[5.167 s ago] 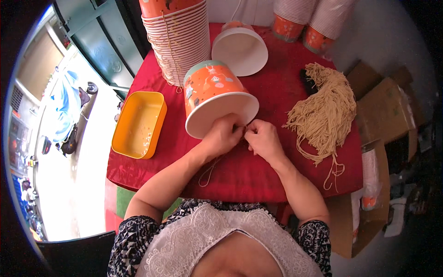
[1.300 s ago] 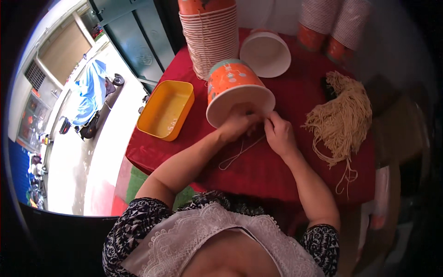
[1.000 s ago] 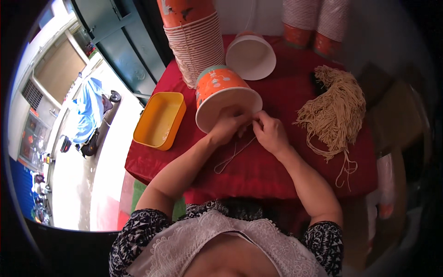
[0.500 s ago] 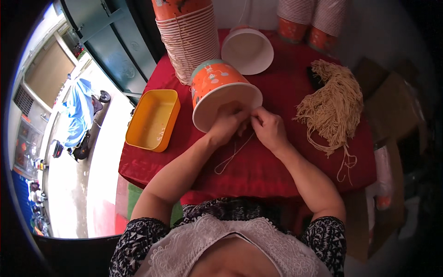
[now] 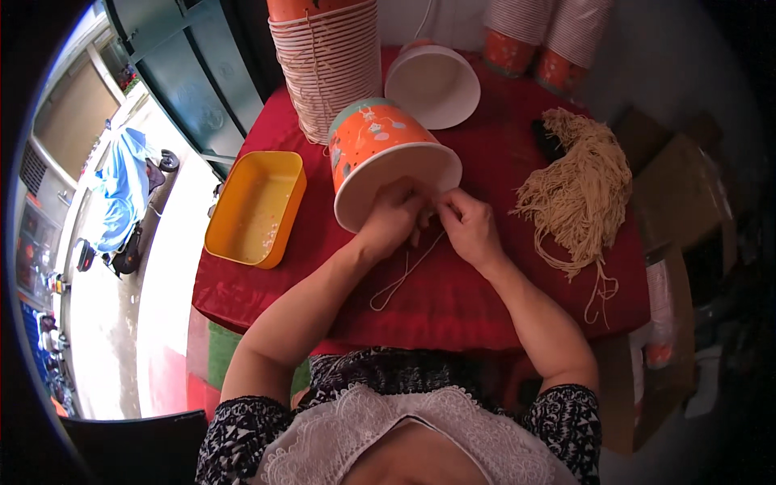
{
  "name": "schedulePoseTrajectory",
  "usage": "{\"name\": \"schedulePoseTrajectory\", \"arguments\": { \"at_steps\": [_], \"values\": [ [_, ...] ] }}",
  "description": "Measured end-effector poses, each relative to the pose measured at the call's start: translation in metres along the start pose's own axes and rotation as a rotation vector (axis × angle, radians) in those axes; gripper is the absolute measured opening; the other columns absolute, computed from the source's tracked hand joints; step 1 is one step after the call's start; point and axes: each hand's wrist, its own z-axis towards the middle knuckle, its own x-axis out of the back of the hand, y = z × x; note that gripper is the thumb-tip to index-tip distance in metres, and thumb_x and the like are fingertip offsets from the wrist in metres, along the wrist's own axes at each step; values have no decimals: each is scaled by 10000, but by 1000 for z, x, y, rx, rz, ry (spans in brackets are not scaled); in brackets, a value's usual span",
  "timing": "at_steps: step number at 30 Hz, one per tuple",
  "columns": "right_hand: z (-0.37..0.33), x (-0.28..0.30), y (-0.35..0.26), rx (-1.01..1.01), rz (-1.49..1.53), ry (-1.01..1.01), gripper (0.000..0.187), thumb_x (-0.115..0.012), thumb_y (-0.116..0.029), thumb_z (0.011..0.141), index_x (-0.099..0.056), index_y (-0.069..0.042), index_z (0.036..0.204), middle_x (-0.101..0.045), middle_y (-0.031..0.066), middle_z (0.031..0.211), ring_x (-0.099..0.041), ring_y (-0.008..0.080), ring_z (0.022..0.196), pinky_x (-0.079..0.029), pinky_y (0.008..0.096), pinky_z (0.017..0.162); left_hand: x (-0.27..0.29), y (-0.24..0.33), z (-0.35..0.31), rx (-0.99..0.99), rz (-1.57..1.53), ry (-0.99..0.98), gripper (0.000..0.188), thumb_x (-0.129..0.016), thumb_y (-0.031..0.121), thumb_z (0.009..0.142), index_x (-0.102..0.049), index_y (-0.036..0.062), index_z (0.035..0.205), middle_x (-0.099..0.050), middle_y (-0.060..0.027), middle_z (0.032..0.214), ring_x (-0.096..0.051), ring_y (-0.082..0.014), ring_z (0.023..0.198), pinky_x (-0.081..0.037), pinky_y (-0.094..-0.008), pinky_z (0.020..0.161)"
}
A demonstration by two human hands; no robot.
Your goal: Threading thin string through pre-punched holes in paper buckets to assemble bucket handles.
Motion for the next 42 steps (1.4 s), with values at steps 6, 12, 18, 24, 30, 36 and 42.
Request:
{"name": "schedulePoseTrajectory", "arguments": {
  "at_steps": [6, 12, 18, 24, 30, 36, 42],
  "values": [
    [0, 3, -1, 65, -9, -7, 101, -604, -57, 846, -616, 7, 923, -656, 186, 785, -668, 308, 689, -499, 377, 594, 12, -2, 3, -173, 367, 106, 177, -524, 51, 839, -591, -24, 985, -615, -95, 830, -574, -176, 686, -488, -296, 625],
    [1, 4, -5, -59, -30, -72, 103, -599, -66, 847, -615, 3, 920, -651, 188, 775, -665, 315, 685, -497, 374, 591, 7, -12, 4, -431, 520, 70, 145, -618, 21, 706, -647, -34, 838, -645, -195, 831, -633, -308, 776, -502, -372, 711],
    [-1, 0, -2, 19, -60, -10, 104, -611, -90, 844, -606, -4, 903, -637, 191, 741, -652, 328, 659, -491, 391, 575, 6, -12, 6, -412, 555, 81, 114, -638, 40, 701, -647, -42, 779, -637, -206, 770, -630, -327, 750, -499, -388, 712],
    [-1, -2, -6, 17, -176, -2, 109, -623, -112, 844, -578, -36, 907, -627, 164, 688, -625, 351, 599, -482, 419, 534, 11, -14, 8, -333, 608, 18, 196, -648, 82, 729, -640, -36, 886, -651, -175, 892, -631, -273, 858, -487, -368, 787],
    [-2, -4, -4, 113, -219, 40, 112, -630, -108, 841, -569, -39, 904, -620, 167, 674, -639, 351, 617, -500, 427, 535, 9, -7, 5, -277, 568, 18, 177, -645, 88, 741, -644, -41, 863, -662, -172, 874, -637, -240, 838, -493, -350, 768],
    [-2, -5, -3, 298, -317, 73, 100, -635, -25, 795, -585, -39, 881, -622, 161, 717, -630, 338, 632, -498, 396, 521, 5, -6, 3, -394, 520, 112, 138, -618, 49, 687, -663, -62, 755, -652, -209, 724, -642, -305, 682, -500, -387, 662],
    [-4, -4, -2, 376, -478, -3, 102, -632, -12, 767, -601, -44, 859, -639, 137, 754, -635, 319, 647, -506, 394, 526, 6, -4, 3, -376, 510, 128, 147, -615, 60, 687, -657, -66, 749, -640, -218, 705, -641, -297, 671, -499, -385, 647]
  ]
}}
